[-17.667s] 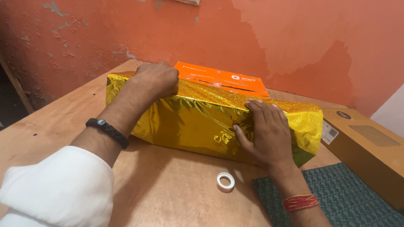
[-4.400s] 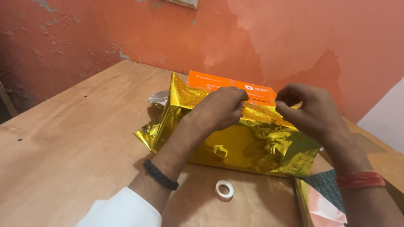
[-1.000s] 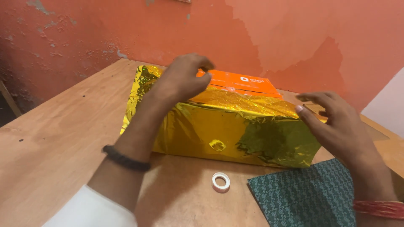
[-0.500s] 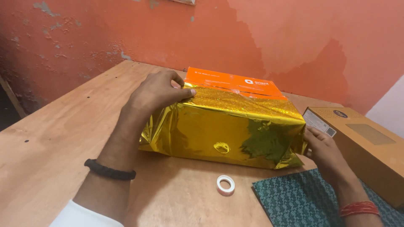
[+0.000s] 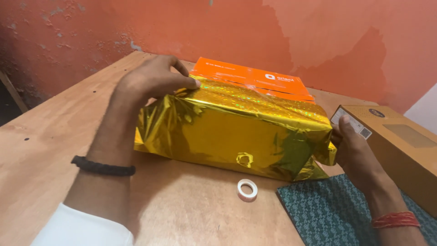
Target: The person wraps a rectangular orange box with shiny gold wrapping paper on a wooden table. They fold the paper around the box, smooth the edges, and secure the folds with clear adhesive tape.
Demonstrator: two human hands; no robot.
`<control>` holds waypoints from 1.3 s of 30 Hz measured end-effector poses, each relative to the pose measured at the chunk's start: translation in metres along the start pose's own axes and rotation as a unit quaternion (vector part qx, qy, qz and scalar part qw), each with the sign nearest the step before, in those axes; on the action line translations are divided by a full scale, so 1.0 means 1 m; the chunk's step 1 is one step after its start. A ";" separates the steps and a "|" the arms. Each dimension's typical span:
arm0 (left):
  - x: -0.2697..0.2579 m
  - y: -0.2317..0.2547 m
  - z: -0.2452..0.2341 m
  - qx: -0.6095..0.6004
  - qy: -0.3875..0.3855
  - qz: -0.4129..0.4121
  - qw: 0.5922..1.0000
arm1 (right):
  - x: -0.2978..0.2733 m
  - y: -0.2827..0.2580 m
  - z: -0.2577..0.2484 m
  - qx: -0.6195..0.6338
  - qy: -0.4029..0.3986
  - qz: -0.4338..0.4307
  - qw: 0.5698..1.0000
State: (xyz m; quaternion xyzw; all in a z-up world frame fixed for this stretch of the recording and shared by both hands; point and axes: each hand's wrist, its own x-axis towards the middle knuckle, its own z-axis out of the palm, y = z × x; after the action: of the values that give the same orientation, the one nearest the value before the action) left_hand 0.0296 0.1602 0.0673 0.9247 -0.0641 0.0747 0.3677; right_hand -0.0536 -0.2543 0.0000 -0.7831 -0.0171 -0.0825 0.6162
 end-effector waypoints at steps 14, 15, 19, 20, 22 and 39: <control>0.002 0.003 -0.006 0.047 0.087 0.101 0.990 | 0.022 0.054 -0.086 -0.195 0.105 -0.028 0.975; 0.003 0.006 -0.005 0.051 0.101 0.132 0.985 | 0.020 0.058 -0.101 -0.203 0.047 -0.007 0.978; 0.002 0.022 0.003 0.016 0.133 0.378 0.916 | 0.012 0.061 -0.116 -0.225 -0.173 0.147 0.947; 0.001 0.027 0.005 -0.003 0.121 0.382 0.916 | 0.009 0.058 -0.109 -0.228 -0.222 0.202 0.926; -0.003 0.037 0.013 -0.044 0.091 0.388 0.916 | 0.002 0.047 -0.089 -0.218 -0.262 0.188 0.921; -0.029 0.072 0.035 0.047 -0.002 0.343 0.938 | -0.026 -0.026 0.021 -0.596 -0.160 0.111 0.779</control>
State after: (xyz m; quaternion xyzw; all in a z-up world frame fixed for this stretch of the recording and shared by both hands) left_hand -0.0078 0.0861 0.0855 0.8633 -0.3741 0.1975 0.2754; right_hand -0.0801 -0.2256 0.0164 -0.9924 0.0245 0.1192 0.0202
